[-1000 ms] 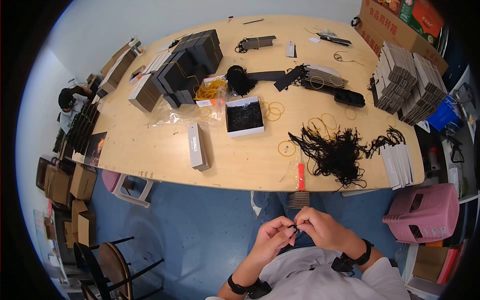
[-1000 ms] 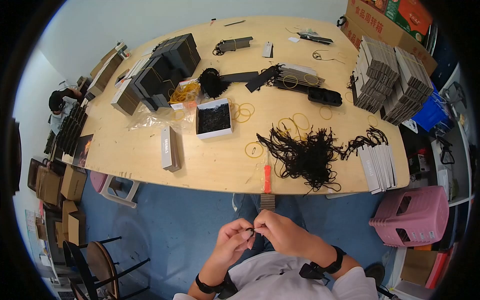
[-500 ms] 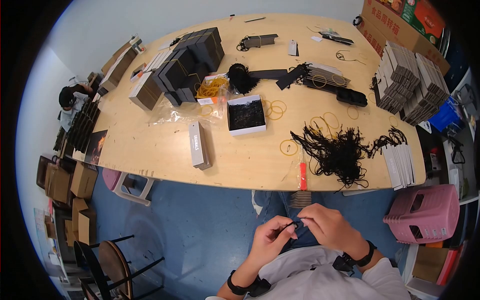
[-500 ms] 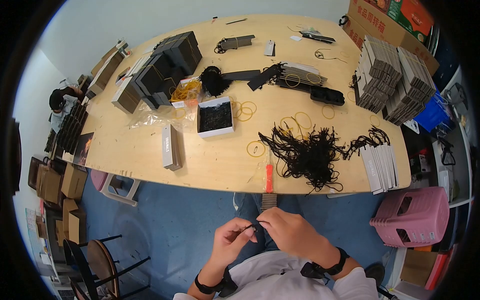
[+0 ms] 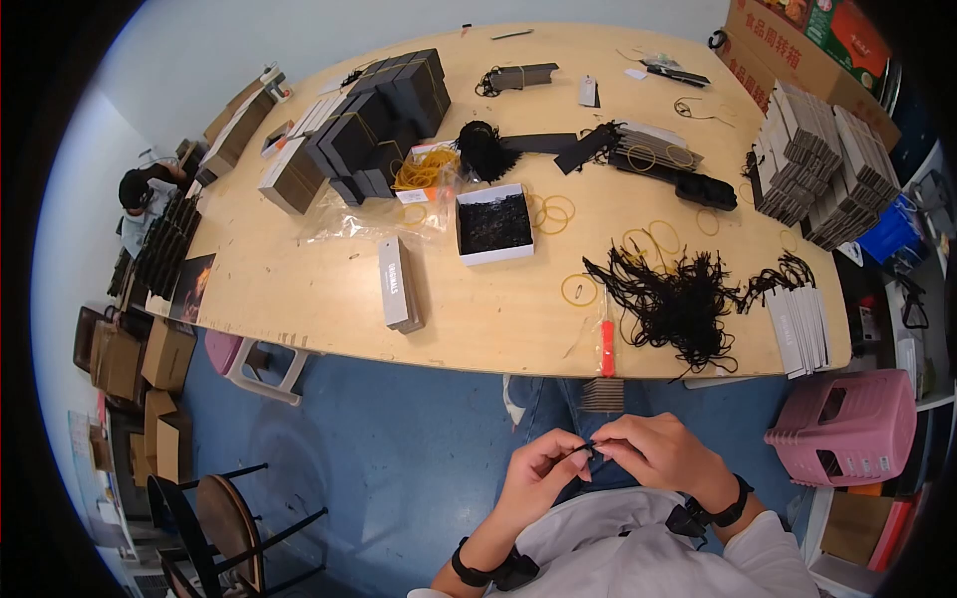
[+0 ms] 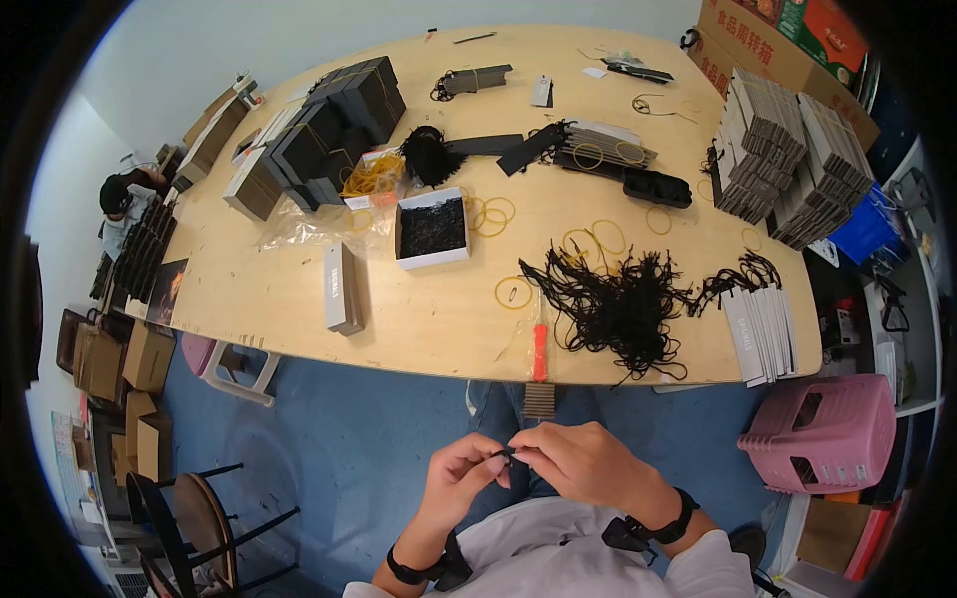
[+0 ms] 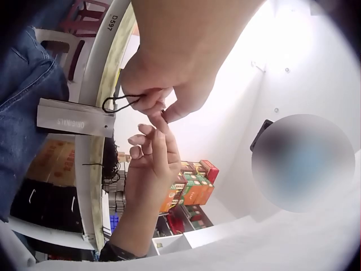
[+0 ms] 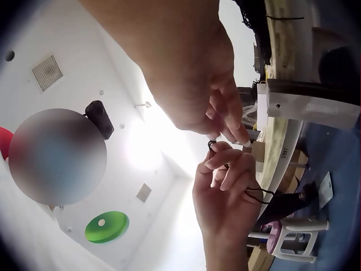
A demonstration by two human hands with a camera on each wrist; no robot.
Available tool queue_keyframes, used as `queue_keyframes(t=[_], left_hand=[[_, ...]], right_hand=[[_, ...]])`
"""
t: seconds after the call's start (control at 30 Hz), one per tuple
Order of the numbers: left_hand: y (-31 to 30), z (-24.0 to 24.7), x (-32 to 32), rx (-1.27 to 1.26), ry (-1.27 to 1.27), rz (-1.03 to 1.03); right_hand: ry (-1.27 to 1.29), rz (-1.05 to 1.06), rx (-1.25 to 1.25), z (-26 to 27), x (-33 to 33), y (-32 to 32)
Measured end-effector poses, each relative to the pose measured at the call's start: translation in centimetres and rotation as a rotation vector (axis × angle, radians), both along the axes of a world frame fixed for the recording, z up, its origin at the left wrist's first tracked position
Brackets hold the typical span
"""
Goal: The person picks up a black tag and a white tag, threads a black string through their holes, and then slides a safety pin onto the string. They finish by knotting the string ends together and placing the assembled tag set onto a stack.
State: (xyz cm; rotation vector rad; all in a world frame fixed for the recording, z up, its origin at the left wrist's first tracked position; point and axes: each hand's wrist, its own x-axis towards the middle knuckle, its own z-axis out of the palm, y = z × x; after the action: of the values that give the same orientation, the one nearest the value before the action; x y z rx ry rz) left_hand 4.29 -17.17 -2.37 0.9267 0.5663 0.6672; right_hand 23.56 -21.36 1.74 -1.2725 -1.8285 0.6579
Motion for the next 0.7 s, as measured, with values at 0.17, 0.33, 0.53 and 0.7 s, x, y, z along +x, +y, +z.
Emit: queue_keyframes(t=[0.17, 0.33, 0.53, 0.7], left_hand=[[0.02, 0.26, 0.26, -0.060, -0.001, -0.018], [-0.03, 0.21, 0.50, -0.079, -0.002, -0.019], [-0.06, 0.01, 0.52, -0.098, -0.008, -0.018], [-0.11, 0.06, 0.51, -0.112, 0.003, -0.016]], right_hand=[[0.013, 0.014, 0.000, -0.41, -0.07, 0.01], [0.008, 0.026, 0.017, -0.37, 0.05, 0.06], [0.004, 0.036, 0.015, -0.27, 0.16, 0.15], [0.015, 0.014, 0.018, -0.80, 0.09, 0.13]])
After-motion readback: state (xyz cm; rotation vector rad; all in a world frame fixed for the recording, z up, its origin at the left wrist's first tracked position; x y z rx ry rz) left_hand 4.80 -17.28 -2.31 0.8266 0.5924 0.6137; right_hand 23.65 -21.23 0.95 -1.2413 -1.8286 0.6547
